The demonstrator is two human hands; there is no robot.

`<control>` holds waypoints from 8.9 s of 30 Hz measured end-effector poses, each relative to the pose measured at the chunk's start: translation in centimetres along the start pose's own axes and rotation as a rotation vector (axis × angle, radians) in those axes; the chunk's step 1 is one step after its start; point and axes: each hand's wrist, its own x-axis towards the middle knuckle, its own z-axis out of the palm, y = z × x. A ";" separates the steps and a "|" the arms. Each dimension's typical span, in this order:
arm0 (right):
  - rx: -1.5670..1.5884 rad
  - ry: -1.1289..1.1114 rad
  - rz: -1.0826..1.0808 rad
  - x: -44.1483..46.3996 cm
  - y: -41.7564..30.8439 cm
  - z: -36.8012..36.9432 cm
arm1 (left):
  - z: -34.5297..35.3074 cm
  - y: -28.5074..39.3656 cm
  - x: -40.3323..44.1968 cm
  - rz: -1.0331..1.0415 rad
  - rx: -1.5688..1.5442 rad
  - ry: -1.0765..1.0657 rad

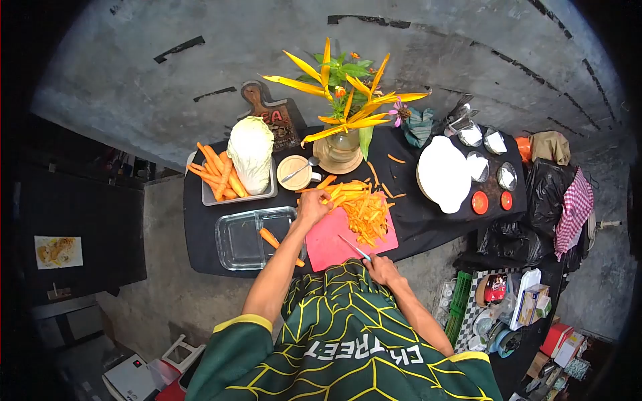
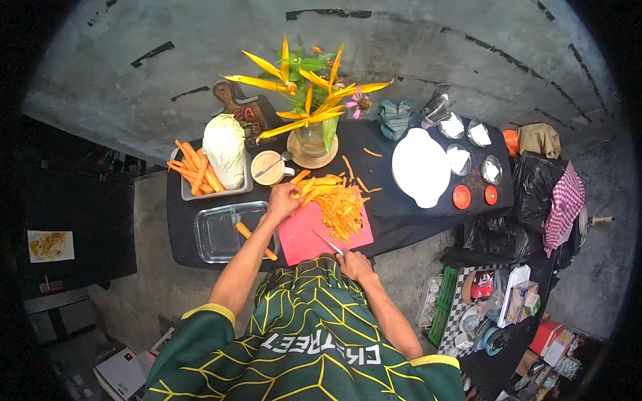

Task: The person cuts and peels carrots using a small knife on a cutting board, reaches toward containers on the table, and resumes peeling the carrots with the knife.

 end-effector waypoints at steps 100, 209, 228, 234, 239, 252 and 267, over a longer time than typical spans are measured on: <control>0.400 0.379 -0.074 -1.9 -0.9 1.0 | -0.1 2.1 -10.1 -0.146 -1.066 0.053; -0.492 0.573 -0.529 2.1 3.5 -44.8 | 8.2 23.3 -8.5 -0.452 -1.065 0.508; -0.219 0.815 -0.510 1.7 8.1 -44.7 | 7.8 23.2 -7.5 -0.455 -1.067 0.477; -0.026 0.895 -0.448 0.3 7.1 -45.2 | 7.6 22.8 -8.4 -0.476 -1.046 0.502; 0.019 0.924 -0.450 0.7 7.3 -45.5 | 7.7 22.3 -8.4 -0.507 -1.052 0.496; 0.075 1.001 -0.450 3.9 8.5 -43.7 | 7.9 22.8 -7.7 -0.485 -1.049 0.461; -0.311 0.560 -0.340 8.6 6.6 -38.5 | 7.5 22.9 -6.1 -0.464 -1.033 0.509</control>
